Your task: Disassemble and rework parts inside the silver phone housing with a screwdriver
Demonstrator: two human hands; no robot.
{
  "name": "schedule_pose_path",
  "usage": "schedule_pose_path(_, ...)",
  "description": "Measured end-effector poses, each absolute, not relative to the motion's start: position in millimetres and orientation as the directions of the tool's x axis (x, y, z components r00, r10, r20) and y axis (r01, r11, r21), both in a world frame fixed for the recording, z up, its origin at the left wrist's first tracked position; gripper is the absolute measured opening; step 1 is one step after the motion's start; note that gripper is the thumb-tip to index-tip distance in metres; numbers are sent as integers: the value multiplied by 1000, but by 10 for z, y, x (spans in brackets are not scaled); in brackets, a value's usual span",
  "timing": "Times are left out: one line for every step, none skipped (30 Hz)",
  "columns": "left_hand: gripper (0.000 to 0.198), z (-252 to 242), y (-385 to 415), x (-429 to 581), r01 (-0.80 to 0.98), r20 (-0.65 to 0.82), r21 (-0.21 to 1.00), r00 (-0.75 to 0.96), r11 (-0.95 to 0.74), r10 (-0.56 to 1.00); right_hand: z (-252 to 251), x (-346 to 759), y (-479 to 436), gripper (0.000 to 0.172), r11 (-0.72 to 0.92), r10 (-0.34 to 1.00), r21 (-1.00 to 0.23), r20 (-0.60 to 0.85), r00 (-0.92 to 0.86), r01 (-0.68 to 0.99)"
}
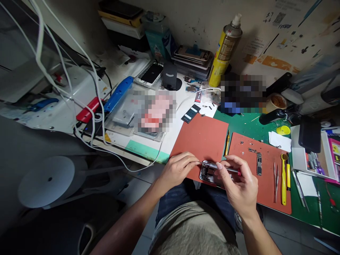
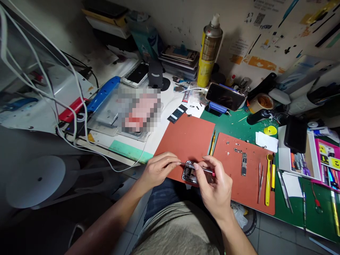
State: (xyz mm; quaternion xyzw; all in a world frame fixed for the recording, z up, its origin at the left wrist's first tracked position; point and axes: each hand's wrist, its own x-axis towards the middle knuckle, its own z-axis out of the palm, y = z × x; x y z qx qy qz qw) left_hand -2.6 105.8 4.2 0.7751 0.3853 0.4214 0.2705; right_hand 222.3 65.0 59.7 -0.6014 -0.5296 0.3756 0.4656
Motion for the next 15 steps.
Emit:
schedule_pose_path(13,46,1058,-25,367,441,748,348,-553,827,597,2229,654,35,-8,988,-959,36,151,282)
schedule_pose_path(14,51,1058,-23,366,436,752,348,-548,830,599,2232,661,34,-11,989,-962,30,147,272)
schedule_pose_path(14,57,1058,-21,363,428,758,350,-542,833,602,2234,670,34,-15,989,-966,24,147,259)
schedule_pose_path(15,63,1058,-19,361,420,763,354,-536,836,607,2234,680,33,-19,988,-970,18,150,244)
schedule_pose_path(14,69,1056,-18,359,410,769,358,-529,839,612,2232,690,33,-25,988,-974,10,155,224)
schedule_pose_path(13,74,1055,-19,357,399,776,361,-520,843,619,2229,698,32,-34,987,-979,-1,160,200)
schedule_pose_path(11,79,1053,-23,357,388,782,362,-510,848,627,2225,705,32,-45,986,-983,-15,167,177)
schedule_pose_path(8,83,1051,-29,358,376,789,361,-499,854,637,2222,710,32,-57,984,-986,-30,175,154)
schedule_pose_path(8,88,1050,-38,360,364,795,360,-488,859,648,2222,713,32,-68,982,-989,-42,186,134)
schedule_pose_path(13,94,1049,-49,362,353,800,361,-479,863,660,2226,712,33,-76,978,-990,-51,203,117)
schedule_pose_path(20,101,1051,-62,365,343,803,366,-472,865,673,2236,710,33,-84,972,-991,-59,225,101)
schedule_pose_path(28,110,1054,-75,366,332,804,376,-468,865,686,2254,704,34,-93,964,-992,-69,256,82)
schedule_pose_path(36,120,1059,-87,365,323,804,394,-469,861,697,2280,695,35,-104,954,-993,-83,289,56)
schedule_pose_path(44,131,1066,-96,358,317,804,417,-475,852,706,2315,682,36,-120,941,-992,-106,320,24)
schedule_pose_path(53,142,1074,-101,352,312,799,449,-487,837,713,2357,666,37,-139,928,-990,-135,348,-14)
